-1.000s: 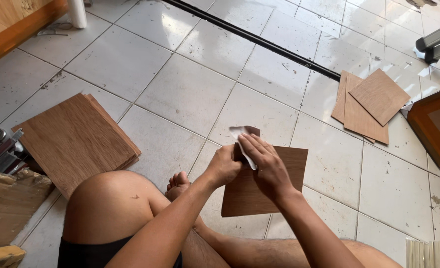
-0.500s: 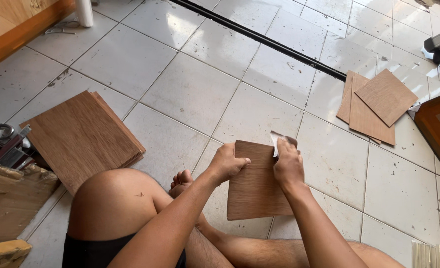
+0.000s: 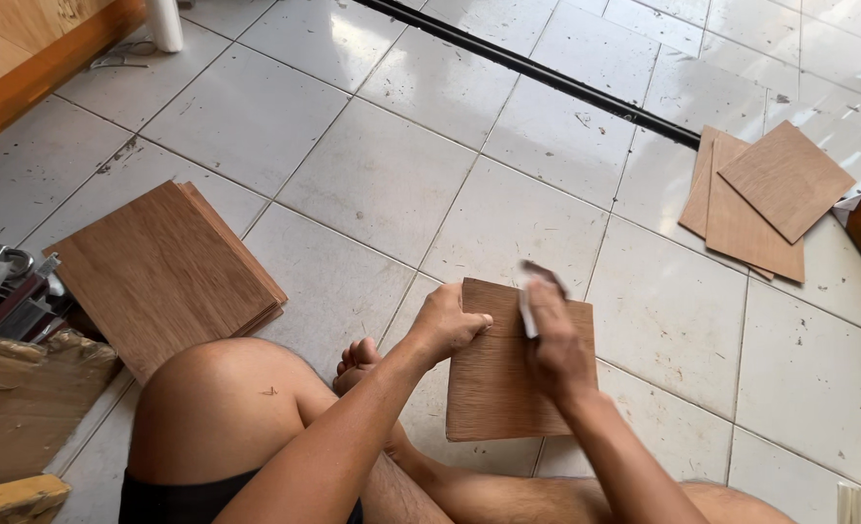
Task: The person sits on a tiled floor and sands small square wood tiles using a sanding block. They hold each tile with one hand and rub the surface with the sanding block in the other, flipping the tiles to sand both sides. Finished tiles are placed in a separate pile.
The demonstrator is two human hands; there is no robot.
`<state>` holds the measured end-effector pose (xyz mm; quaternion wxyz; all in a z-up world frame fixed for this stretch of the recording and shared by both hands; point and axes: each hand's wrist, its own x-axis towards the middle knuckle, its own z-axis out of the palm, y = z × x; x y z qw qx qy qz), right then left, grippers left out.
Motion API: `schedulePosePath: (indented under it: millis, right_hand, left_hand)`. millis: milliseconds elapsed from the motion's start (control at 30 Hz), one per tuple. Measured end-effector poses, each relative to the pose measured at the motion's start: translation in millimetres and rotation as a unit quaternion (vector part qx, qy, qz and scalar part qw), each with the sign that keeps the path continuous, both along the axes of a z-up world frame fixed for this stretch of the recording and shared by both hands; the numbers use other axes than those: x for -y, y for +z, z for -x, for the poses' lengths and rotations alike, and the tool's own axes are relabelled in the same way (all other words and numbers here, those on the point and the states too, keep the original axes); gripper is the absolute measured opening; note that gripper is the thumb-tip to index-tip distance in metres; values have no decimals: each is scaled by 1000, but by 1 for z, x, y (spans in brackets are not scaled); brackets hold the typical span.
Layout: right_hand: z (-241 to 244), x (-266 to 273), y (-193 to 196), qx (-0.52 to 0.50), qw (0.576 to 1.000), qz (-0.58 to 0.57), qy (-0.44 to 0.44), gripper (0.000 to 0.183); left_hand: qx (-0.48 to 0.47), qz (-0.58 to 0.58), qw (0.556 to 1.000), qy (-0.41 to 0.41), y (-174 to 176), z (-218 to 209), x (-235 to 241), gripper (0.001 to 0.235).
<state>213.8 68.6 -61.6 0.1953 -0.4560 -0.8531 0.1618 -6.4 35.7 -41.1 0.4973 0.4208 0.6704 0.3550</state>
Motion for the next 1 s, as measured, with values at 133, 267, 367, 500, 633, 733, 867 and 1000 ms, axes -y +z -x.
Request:
schedulePosePath:
  millis: [133,267,367,500,633,733,867,1000]
  right_hand:
    - [-6,-1,-5,-22,998,-5,58,81]
    - [-42,-34,-36,12,995,-43,-87,70]
    - [-22,-2,-4,16,997,-47,-51,79]
    - [-38,-16,-3,27,995,-93,13,69]
    - [-36,-19,-19,84,985,-136,-60,47]
    - [15,36,7,-54,998,32,-22,80]
    - [12,21,15,-44,997,-29,-50,58]
    - [-16,-18,-11,-34,956,59,-285,69]
  left_hand:
    - [-11,-7,1000,-8,5,4,5,34]
    - [0,-13,1000,-4,9,3,2,35]
    - [12,-10,1000,-4,1,-5,0,34]
    - [31,34,999,15,-3,-10,-2,40]
    - [104,51,992,49,15,-18,-4,44]
    - [398,86,899,163,34,-19,7,65]
    - [529,86,826,175,92,-5,18,70]
    - [538,72,821,176,102,0,35,64]
